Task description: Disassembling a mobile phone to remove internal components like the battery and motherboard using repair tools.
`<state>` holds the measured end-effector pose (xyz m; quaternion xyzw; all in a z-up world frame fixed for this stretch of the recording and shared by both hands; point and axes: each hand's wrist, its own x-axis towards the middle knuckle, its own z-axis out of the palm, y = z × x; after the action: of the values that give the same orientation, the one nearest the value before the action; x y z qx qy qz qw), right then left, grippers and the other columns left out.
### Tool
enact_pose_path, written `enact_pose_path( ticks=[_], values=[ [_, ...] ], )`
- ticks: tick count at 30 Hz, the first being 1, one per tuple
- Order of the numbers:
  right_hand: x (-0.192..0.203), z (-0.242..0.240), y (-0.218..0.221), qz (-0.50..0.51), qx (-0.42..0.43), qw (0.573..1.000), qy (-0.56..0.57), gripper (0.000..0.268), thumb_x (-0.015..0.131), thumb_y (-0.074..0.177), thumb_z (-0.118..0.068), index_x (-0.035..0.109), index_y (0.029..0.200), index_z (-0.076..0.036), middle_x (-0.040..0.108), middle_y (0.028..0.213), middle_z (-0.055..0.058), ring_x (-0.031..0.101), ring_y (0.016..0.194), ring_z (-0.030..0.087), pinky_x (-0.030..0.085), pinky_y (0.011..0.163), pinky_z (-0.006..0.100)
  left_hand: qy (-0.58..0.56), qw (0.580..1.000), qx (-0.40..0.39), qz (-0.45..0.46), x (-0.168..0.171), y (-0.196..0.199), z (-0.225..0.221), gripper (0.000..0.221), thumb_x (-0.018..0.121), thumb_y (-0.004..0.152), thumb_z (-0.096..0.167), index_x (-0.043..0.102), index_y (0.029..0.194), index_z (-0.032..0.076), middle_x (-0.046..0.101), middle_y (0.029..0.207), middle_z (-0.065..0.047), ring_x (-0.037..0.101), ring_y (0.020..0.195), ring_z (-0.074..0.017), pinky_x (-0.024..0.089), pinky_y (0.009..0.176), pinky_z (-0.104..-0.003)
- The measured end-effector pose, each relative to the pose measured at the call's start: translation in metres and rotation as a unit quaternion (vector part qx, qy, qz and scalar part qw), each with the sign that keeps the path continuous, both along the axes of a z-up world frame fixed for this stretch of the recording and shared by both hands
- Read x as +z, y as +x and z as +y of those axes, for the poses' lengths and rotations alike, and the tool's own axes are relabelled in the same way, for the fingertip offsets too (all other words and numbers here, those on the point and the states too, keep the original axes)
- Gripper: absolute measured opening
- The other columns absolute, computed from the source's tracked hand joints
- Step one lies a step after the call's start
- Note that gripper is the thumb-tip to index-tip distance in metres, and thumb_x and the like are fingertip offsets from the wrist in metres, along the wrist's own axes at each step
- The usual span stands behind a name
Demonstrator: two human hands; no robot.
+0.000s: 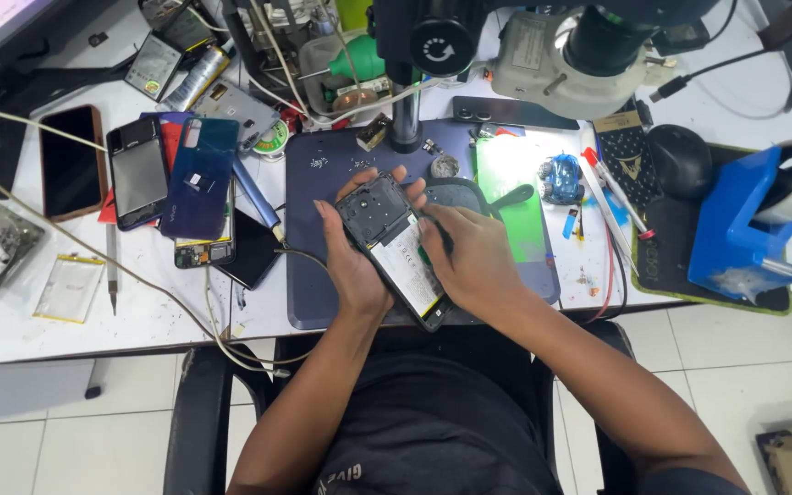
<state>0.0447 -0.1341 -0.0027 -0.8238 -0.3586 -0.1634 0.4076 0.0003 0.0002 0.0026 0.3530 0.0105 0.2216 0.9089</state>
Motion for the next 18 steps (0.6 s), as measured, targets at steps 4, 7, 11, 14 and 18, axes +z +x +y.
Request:
enact_pose_path(
  ticks=[4,7,11,14,18],
  values=[
    [0.002,0.009,-0.002,0.01,0.003,1.0,0.014,0.022,0.059,0.101,-0.02,0.077,0.102,-0.008,0.072,0.073,0.015,0.07,0.067,0.043,0.055,0.049,0.039,0.037,0.999,0.003,0.011,0.002,-0.002,0.001,0.064,0.011,0.106,0.059,0.049,0.129,0.012,0.061,0.138,-0.021,0.06,0.128,-0.0371,0.049,0.112,-0.052],
    [-0.003,0.011,-0.002,-0.019,-0.005,1.0,-0.005,0.022,0.058,0.101,-0.017,0.076,0.098,-0.005,0.071,0.071,0.018,0.069,0.064,0.044,0.054,0.046,0.043,0.042,0.999,0.006,0.005,0.002,-0.002,0.0,0.062,0.012,0.107,0.058,0.049,0.127,0.012,0.06,0.14,-0.021,0.058,0.131,-0.0367,0.047,0.114,-0.051],
    [-0.007,0.013,-0.003,-0.035,-0.016,0.999,-0.021,0.022,0.057,0.101,-0.017,0.075,0.096,-0.004,0.072,0.071,0.016,0.071,0.062,0.04,0.056,0.048,0.04,0.047,0.999,0.018,-0.002,0.001,-0.002,0.0,0.057,0.014,0.108,0.056,0.048,0.123,0.013,0.06,0.138,-0.019,0.055,0.134,-0.0361,0.043,0.118,-0.052],
    [-0.005,0.013,-0.005,-0.033,-0.007,0.999,-0.016,0.022,0.056,0.101,-0.015,0.073,0.096,-0.002,0.07,0.07,0.018,0.07,0.061,0.042,0.056,0.046,0.041,0.049,0.998,0.024,-0.01,-0.002,-0.001,0.0,0.055,0.015,0.108,0.055,0.047,0.123,0.012,0.06,0.138,-0.021,0.054,0.136,-0.0364,0.04,0.12,-0.052],
    [-0.005,0.016,-0.005,-0.019,-0.003,1.0,-0.003,0.022,0.055,0.101,-0.013,0.073,0.096,-0.001,0.069,0.068,0.018,0.07,0.06,0.04,0.056,0.045,0.04,0.043,0.999,0.027,-0.015,-0.004,0.0,0.001,0.054,0.013,0.109,0.053,0.046,0.122,0.012,0.06,0.137,-0.022,0.053,0.136,-0.0356,0.039,0.121,-0.052]
  ],
)
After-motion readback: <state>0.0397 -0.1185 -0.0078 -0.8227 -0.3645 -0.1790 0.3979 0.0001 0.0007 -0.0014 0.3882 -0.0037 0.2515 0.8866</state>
